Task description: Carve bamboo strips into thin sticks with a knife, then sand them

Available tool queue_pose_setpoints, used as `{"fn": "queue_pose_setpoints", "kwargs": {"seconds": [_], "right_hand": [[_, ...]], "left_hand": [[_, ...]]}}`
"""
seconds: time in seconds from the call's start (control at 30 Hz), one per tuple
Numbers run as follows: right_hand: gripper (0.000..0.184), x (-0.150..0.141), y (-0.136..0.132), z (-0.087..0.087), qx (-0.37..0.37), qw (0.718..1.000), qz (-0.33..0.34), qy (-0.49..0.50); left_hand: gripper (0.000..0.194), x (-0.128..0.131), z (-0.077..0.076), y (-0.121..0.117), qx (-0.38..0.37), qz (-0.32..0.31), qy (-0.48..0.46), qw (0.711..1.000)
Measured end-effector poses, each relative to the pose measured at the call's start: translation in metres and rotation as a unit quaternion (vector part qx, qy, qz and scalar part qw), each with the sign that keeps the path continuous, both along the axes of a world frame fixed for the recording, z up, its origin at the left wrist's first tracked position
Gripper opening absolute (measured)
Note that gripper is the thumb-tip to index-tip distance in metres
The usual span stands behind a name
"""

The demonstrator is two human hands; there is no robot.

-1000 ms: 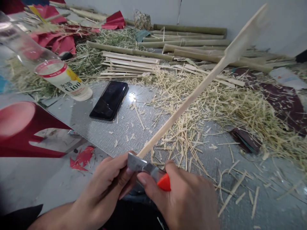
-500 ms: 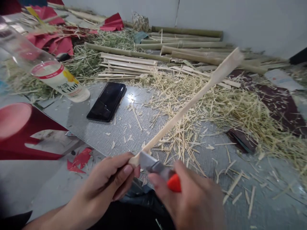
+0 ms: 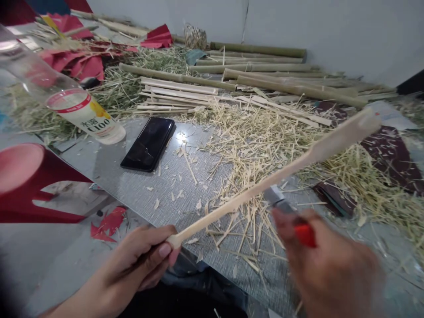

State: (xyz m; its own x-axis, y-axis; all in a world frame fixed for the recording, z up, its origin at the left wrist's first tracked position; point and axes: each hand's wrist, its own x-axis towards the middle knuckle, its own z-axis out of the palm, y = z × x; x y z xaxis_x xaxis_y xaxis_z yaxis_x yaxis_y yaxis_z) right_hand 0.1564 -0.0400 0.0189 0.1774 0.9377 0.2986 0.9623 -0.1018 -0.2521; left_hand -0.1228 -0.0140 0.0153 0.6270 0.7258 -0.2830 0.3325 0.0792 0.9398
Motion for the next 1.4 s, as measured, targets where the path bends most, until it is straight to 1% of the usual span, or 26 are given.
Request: {"fn": "queue_pose_setpoints", "kwargs": {"seconds": [0.03, 0.1, 0.2, 0.27, 0.33, 0.43, 0.5, 0.57, 0.6, 0.67, 0.73, 0.77, 0.8, 0.87, 0.9, 0.93, 0.97, 1.0, 1.03, 1.1, 1.17, 1.2, 1.23, 1.3, 1.37, 1.4], "right_hand": [[0.056, -0.005, -0.003, 0.001, -0.001, 0.999, 0.034, -0.011], [0.057, -0.023, -0.008, 0.004, 0.004, 0.997, 0.076, -0.018], [0.054, -0.047, -0.012, 0.005, 0.011, 0.994, 0.102, 0.033], [0.052, -0.055, -0.013, -0.002, 0.005, 0.987, 0.144, 0.065], [0.052, -0.06, -0.014, -0.012, 0.016, 0.983, 0.166, 0.079], [0.061, -0.066, -0.014, -0.023, 0.049, 0.986, 0.146, 0.066], [0.064, -0.072, -0.013, -0.024, 0.056, 0.983, 0.167, 0.051], [0.061, -0.077, -0.012, -0.02, 0.073, 0.977, 0.194, 0.039], [0.058, -0.079, -0.012, -0.018, 0.083, 0.977, 0.195, 0.031], [0.055, -0.078, -0.012, -0.015, 0.082, 0.982, 0.17, 0.01], [0.053, -0.069, -0.011, -0.013, 0.053, 0.987, 0.153, -0.017], [0.053, -0.06, -0.011, -0.012, 0.037, 0.988, 0.147, -0.033], [0.054, -0.05, -0.01, -0.012, 0.029, 0.99, 0.126, -0.055], [0.056, -0.026, -0.007, -0.011, 0.024, 0.993, 0.042, -0.105], [0.057, -0.016, -0.006, -0.01, 0.022, 0.992, -0.02, -0.125], [0.058, -0.009, -0.005, -0.01, 0.017, 0.991, -0.052, -0.123], [0.058, -0.005, -0.005, -0.009, 0.016, 0.993, -0.057, -0.106], [0.058, -0.005, -0.005, -0.008, 0.027, 0.996, -0.038, -0.082], [0.058, -0.009, -0.007, -0.007, 0.036, 0.998, -0.006, -0.049], [0.057, -0.025, -0.01, -0.007, 0.053, 0.996, 0.066, 0.01], [0.053, -0.045, -0.013, -0.009, 0.048, 0.989, 0.132, 0.047], [0.052, -0.053, -0.014, -0.012, 0.045, 0.986, 0.153, 0.059], [0.052, -0.061, -0.015, -0.015, 0.041, 0.984, 0.162, 0.07], [0.053, -0.071, -0.015, -0.022, 0.042, 0.984, 0.154, 0.086], [0.053, -0.077, -0.014, -0.029, 0.063, 0.985, 0.135, 0.086], [0.053, -0.078, -0.014, -0.031, 0.074, 0.985, 0.137, 0.079]], "left_hand": [[0.038, 0.001, 0.0, 0.0, -0.009, 0.009, -0.013, 1.0], [0.035, 0.004, -0.001, 0.0, -0.001, 0.027, -0.031, 0.999], [0.03, 0.008, -0.002, -0.001, 0.05, 0.034, -0.031, 0.998], [0.024, 0.009, -0.005, -0.003, 0.089, 0.029, -0.018, 0.995], [0.018, 0.011, -0.007, -0.005, 0.145, 0.028, -0.014, 0.989], [0.02, 0.015, -0.009, -0.006, 0.263, 0.05, -0.029, 0.963], [0.025, 0.018, -0.009, -0.006, 0.329, 0.066, -0.031, 0.942], [0.027, 0.02, -0.01, -0.007, 0.36, 0.068, -0.021, 0.93], [0.027, 0.019, -0.01, -0.007, 0.361, 0.066, -0.02, 0.93], [0.025, 0.018, -0.01, -0.009, 0.322, 0.053, -0.036, 0.945], [0.019, 0.015, -0.01, -0.01, 0.241, 0.033, -0.069, 0.967], [0.017, 0.013, -0.01, -0.011, 0.199, 0.03, -0.083, 0.976], [0.016, 0.011, -0.01, -0.013, 0.161, 0.032, -0.092, 0.982], [0.021, 0.006, -0.011, -0.015, 0.091, 0.051, -0.097, 0.99], [0.024, 0.004, -0.012, -0.016, 0.058, 0.063, -0.096, 0.992], [0.027, 0.002, -0.013, -0.016, 0.032, 0.072, -0.095, 0.992], [0.028, 0.001, -0.015, -0.016, 0.015, 0.075, -0.089, 0.993], [0.029, 0.002, -0.015, -0.016, 0.011, 0.076, -0.078, 0.994], [0.029, 0.003, -0.015, -0.015, 0.024, 0.077, -0.064, 0.995], [0.026, 0.007, -0.013, -0.011, 0.075, 0.082, -0.04, 0.993], [0.024, 0.012, -0.009, -0.007, 0.128, 0.097, -0.03, 0.987], [0.025, 0.015, -0.007, -0.005, 0.151, 0.104, -0.029, 0.983], [0.027, 0.018, -0.005, -0.003, 0.168, 0.11, -0.031, 0.979], [0.03, 0.021, -0.003, -0.001, 0.179, 0.119, -0.035, 0.976], [0.028, 0.023, -0.001, 0.0, 0.175, 0.121, -0.044, 0.976], [0.025, 0.023, -0.001, 0.0, 0.17, 0.12, -0.05, 0.977]]}}
